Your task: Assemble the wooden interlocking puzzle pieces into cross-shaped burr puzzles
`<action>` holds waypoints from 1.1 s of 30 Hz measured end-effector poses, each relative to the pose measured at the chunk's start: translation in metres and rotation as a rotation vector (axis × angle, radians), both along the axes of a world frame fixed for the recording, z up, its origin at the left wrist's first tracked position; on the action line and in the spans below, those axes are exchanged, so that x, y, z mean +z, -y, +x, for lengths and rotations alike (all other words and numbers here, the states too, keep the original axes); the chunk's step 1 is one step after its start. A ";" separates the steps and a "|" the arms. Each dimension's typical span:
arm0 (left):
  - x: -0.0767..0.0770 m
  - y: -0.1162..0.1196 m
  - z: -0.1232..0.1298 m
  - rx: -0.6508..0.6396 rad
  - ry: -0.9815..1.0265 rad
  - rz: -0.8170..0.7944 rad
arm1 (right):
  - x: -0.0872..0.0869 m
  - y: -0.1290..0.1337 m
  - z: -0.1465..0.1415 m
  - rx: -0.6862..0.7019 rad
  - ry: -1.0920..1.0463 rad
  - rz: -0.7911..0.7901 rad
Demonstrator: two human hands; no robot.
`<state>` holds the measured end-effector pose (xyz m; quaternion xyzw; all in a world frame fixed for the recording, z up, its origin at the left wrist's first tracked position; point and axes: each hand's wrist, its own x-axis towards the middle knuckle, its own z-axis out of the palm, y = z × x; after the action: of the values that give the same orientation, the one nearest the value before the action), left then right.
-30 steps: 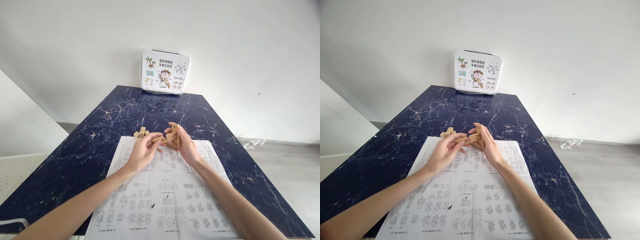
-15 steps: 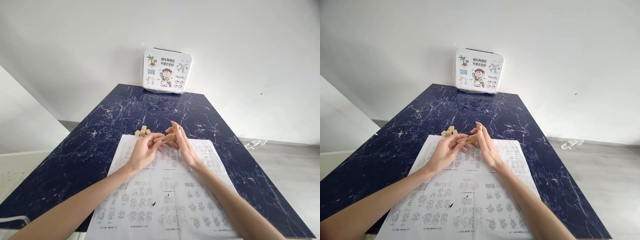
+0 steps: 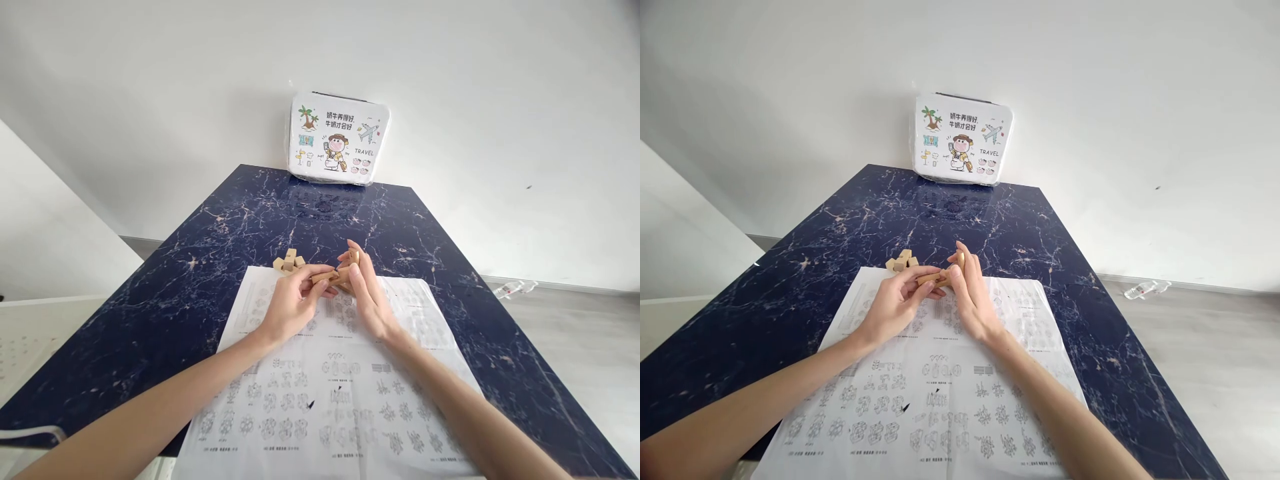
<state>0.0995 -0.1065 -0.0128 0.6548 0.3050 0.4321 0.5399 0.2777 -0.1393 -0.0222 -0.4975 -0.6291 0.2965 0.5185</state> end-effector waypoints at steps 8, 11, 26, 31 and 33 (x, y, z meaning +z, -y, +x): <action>-0.002 0.004 0.003 -0.026 0.055 -0.010 | -0.006 0.004 -0.010 -0.058 -0.043 0.002; -0.002 0.005 0.004 -0.017 0.054 -0.005 | -0.007 0.004 -0.010 -0.067 -0.050 0.023; -0.005 0.007 0.009 -0.022 0.091 0.039 | -0.005 0.010 -0.019 -0.139 -0.046 0.030; -0.003 0.008 0.009 -0.027 0.092 0.022 | -0.002 0.013 -0.022 -0.155 -0.021 0.028; -0.002 0.009 0.009 -0.031 0.096 0.023 | -0.002 0.013 -0.023 -0.165 -0.010 0.033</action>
<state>0.1081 -0.1150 -0.0148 0.6442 0.2636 0.4582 0.5529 0.2545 -0.1528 -0.0237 -0.5375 -0.5884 0.2448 0.5522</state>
